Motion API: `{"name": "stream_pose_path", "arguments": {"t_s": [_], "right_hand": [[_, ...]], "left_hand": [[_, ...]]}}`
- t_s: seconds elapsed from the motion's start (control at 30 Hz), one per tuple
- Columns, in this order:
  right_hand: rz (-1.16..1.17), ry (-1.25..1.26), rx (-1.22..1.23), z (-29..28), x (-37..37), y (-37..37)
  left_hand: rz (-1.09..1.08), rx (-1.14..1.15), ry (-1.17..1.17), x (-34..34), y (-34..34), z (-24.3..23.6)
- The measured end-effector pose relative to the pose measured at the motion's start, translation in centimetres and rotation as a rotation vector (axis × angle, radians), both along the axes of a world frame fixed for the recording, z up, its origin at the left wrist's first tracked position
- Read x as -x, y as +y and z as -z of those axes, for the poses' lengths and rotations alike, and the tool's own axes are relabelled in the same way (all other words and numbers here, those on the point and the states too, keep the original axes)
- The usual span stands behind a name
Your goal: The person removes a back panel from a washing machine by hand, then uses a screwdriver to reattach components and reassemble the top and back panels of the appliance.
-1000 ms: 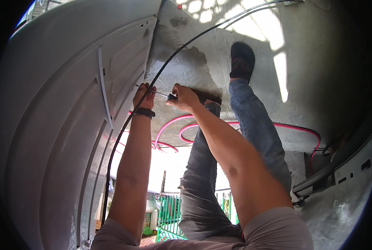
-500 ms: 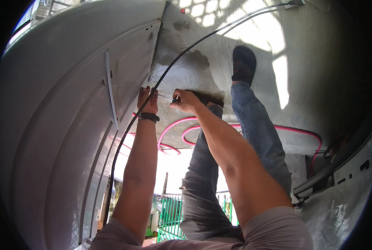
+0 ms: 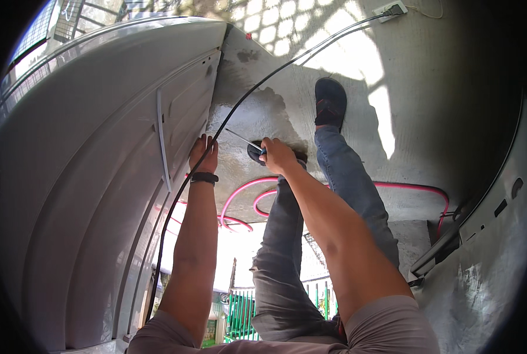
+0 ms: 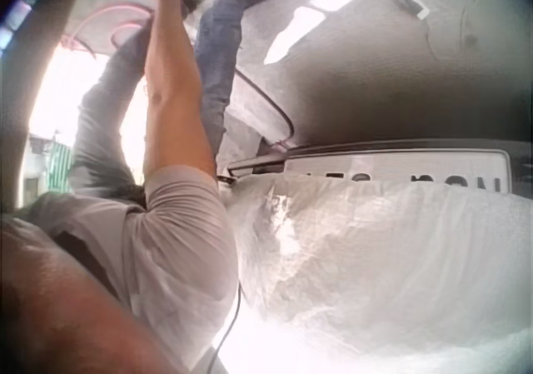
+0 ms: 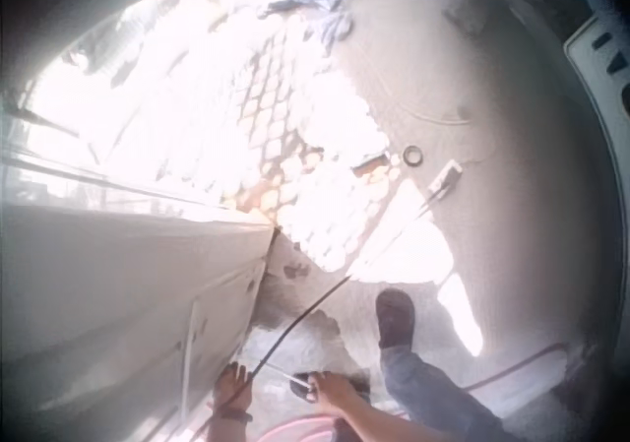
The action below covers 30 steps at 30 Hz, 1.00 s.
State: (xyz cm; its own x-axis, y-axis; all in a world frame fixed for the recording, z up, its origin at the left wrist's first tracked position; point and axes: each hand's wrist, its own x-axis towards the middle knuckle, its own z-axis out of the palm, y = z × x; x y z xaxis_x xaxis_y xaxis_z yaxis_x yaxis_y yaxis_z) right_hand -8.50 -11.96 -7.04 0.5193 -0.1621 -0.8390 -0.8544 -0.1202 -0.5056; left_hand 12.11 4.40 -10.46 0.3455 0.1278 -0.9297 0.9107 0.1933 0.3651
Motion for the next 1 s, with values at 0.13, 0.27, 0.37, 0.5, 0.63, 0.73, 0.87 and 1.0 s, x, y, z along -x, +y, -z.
{"name": "stream_pose_path", "arguments": {"t_s": [0.13,0.27,0.37,0.5,0.63,0.73,0.87,1.0], "right_hand": [[-0.002,0.176,-0.047,-3.8,0.2,-2.9],[0.138,0.242,-0.073,-5.8,3.5,-6.2],[0.494,0.309,-0.094,-8.4,4.8,-8.3],[0.84,0.16,-0.223,-13.2,5.9,-10.9],[0.922,0.162,-0.209,-18.2,7.2,-12.6],[0.971,0.164,-0.204,-23.0,7.2,-13.7],[0.973,0.03,-0.14,-27.0,6.9,-14.3],[0.953,-0.034,-0.191,-33.7,3.9,-14.0]], "left_hand": [[0.027,0.154,0.024,1.8,1.0,-3.7],[0.397,0.131,0.01,5.6,-4.7,-11.7],[0.45,0.139,-0.036,7.6,-6.6,-16.9],[0.659,0.064,-0.07,10.2,-7.7,-25.3],[1.14,-0.093,-0.371,13.1,-7.8,-34.8],[1.108,-0.008,-0.606,12.8,-9.0,-43.6],[1.155,-0.104,-1.038,7.9,-11.4,-57.9],[1.232,-0.617,-1.484,2.3,-7.8,-66.3]]}}
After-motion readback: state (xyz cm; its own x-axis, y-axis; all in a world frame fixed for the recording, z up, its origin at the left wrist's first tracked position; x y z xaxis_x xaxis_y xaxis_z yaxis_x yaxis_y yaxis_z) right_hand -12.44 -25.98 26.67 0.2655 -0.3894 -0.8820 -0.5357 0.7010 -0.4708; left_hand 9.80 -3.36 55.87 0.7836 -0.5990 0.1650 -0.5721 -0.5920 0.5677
